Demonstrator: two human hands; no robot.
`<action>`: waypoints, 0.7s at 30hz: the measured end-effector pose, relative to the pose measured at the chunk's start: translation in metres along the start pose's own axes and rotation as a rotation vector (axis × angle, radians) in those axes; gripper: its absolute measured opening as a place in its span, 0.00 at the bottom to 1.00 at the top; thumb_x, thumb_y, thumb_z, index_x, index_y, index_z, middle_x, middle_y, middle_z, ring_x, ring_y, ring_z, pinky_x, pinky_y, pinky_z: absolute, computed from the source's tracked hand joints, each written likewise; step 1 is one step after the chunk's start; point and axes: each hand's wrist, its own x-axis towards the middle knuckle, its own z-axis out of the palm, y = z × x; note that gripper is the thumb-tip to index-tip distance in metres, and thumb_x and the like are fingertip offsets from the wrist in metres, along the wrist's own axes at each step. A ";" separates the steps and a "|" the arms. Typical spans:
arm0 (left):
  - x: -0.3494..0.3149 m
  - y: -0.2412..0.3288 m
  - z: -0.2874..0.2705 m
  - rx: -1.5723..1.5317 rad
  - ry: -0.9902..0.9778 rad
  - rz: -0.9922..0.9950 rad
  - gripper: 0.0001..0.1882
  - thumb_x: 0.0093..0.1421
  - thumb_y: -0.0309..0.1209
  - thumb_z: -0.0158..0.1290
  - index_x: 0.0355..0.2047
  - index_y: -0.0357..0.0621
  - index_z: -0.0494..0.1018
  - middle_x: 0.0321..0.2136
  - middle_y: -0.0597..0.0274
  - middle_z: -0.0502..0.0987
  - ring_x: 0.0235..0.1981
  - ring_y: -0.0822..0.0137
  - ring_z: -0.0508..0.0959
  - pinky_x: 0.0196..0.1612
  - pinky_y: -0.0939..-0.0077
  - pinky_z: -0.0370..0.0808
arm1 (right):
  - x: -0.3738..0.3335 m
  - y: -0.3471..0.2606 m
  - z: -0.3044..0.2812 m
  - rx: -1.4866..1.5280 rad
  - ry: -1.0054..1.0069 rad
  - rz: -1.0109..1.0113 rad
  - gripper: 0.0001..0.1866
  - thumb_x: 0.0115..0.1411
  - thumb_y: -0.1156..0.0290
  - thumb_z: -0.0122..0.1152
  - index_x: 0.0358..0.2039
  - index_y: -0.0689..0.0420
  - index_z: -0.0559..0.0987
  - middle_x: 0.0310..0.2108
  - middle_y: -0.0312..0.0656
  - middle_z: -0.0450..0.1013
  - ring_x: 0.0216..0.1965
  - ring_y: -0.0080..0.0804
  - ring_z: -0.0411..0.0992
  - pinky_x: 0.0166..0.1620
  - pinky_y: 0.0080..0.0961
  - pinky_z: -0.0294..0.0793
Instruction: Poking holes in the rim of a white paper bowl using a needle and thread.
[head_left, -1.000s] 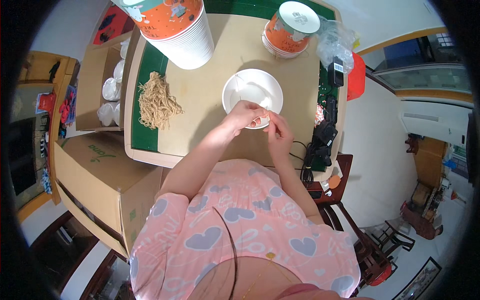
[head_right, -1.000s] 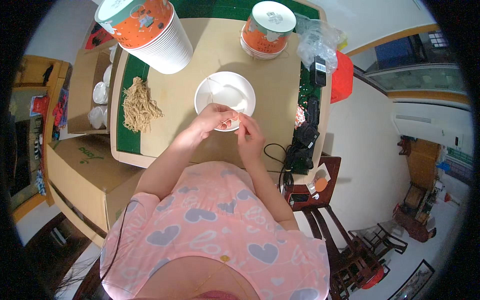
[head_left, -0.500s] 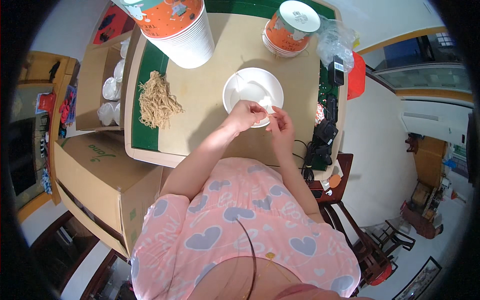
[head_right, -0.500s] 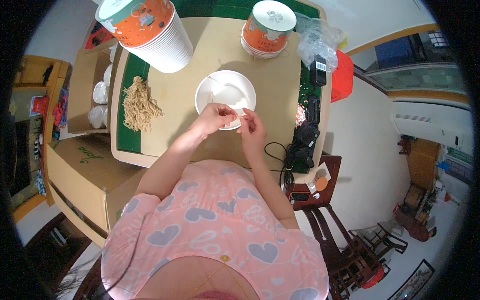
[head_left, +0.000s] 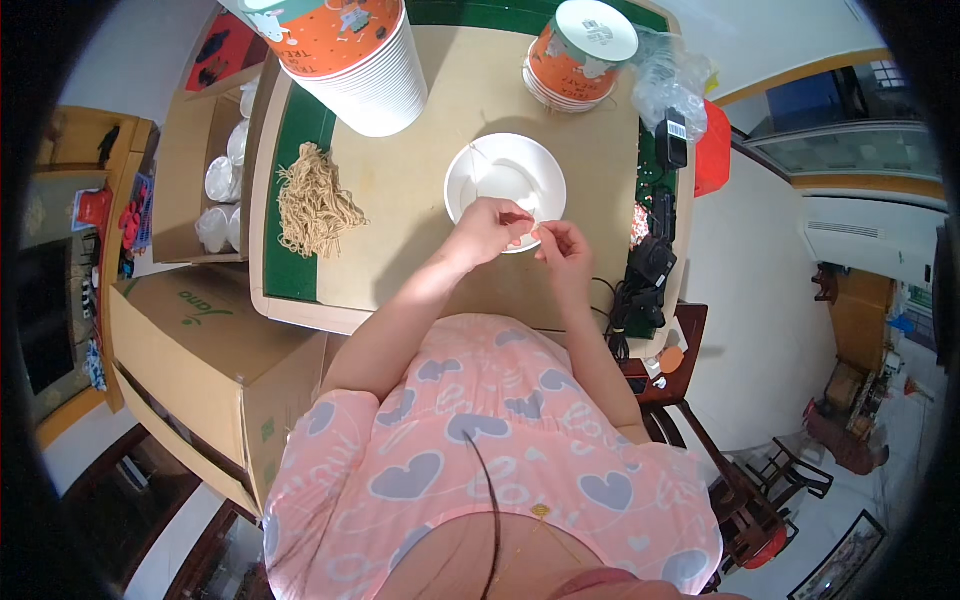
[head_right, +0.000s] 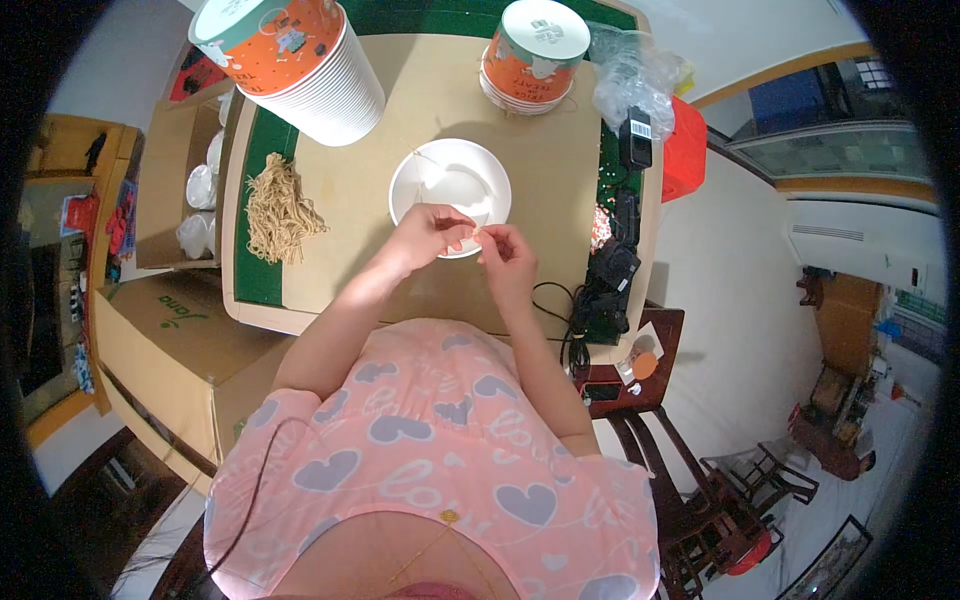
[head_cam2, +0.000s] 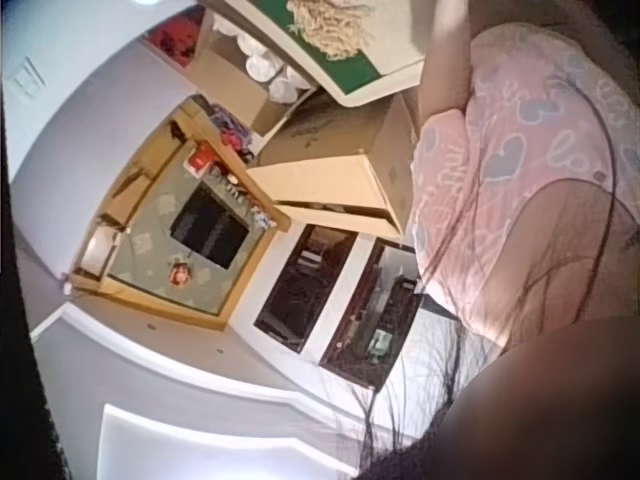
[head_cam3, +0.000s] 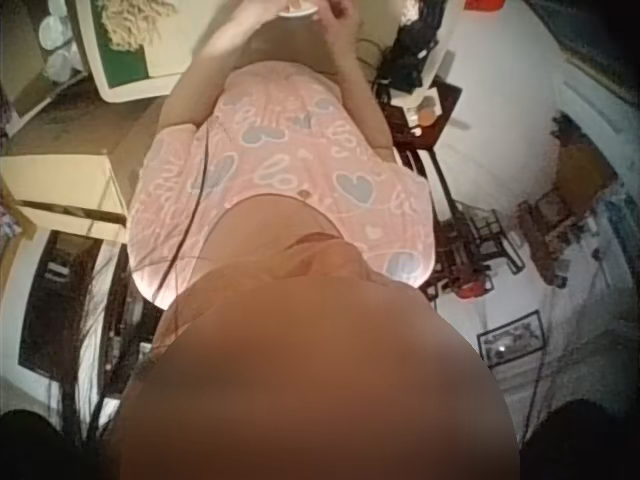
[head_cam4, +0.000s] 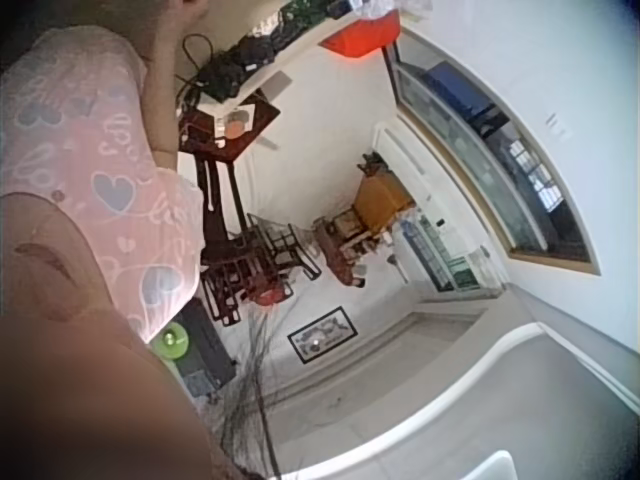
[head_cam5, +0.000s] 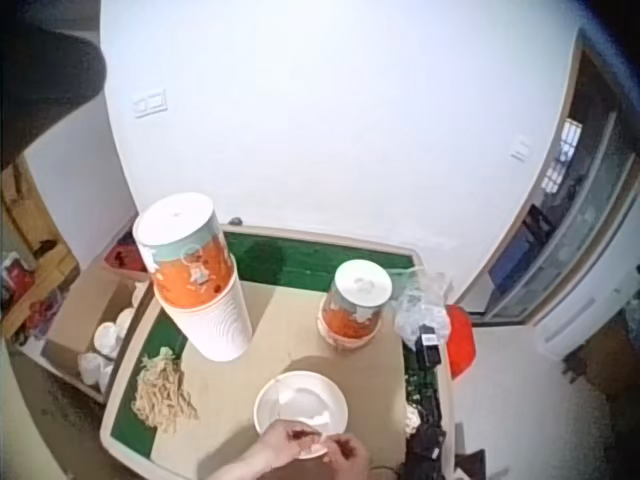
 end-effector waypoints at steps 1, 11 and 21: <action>0.000 -0.001 0.001 0.000 0.000 -0.001 0.07 0.53 0.24 0.56 0.31 0.33 0.76 0.26 0.60 0.79 0.24 0.73 0.74 0.27 0.79 0.71 | 0.000 -0.001 0.000 -0.009 0.002 -0.001 0.04 0.57 0.75 0.58 0.32 0.61 0.76 0.25 0.32 0.73 0.22 0.14 0.67 0.26 0.12 0.66; -0.006 -0.008 0.013 0.157 0.091 0.253 0.04 0.54 0.22 0.53 0.30 0.33 0.74 0.27 0.57 0.78 0.29 0.71 0.77 0.33 0.77 0.74 | 0.007 0.008 0.001 -0.105 0.040 -0.064 0.03 0.57 0.75 0.58 0.32 0.60 0.76 0.24 0.30 0.71 0.22 0.13 0.66 0.25 0.12 0.66; -0.005 -0.011 0.012 0.345 0.202 0.413 0.07 0.53 0.22 0.53 0.33 0.37 0.76 0.30 0.49 0.78 0.31 0.54 0.78 0.36 0.69 0.74 | 0.006 0.003 0.000 -0.034 -0.024 -0.053 0.03 0.57 0.75 0.58 0.32 0.60 0.76 0.24 0.29 0.71 0.22 0.13 0.65 0.25 0.11 0.65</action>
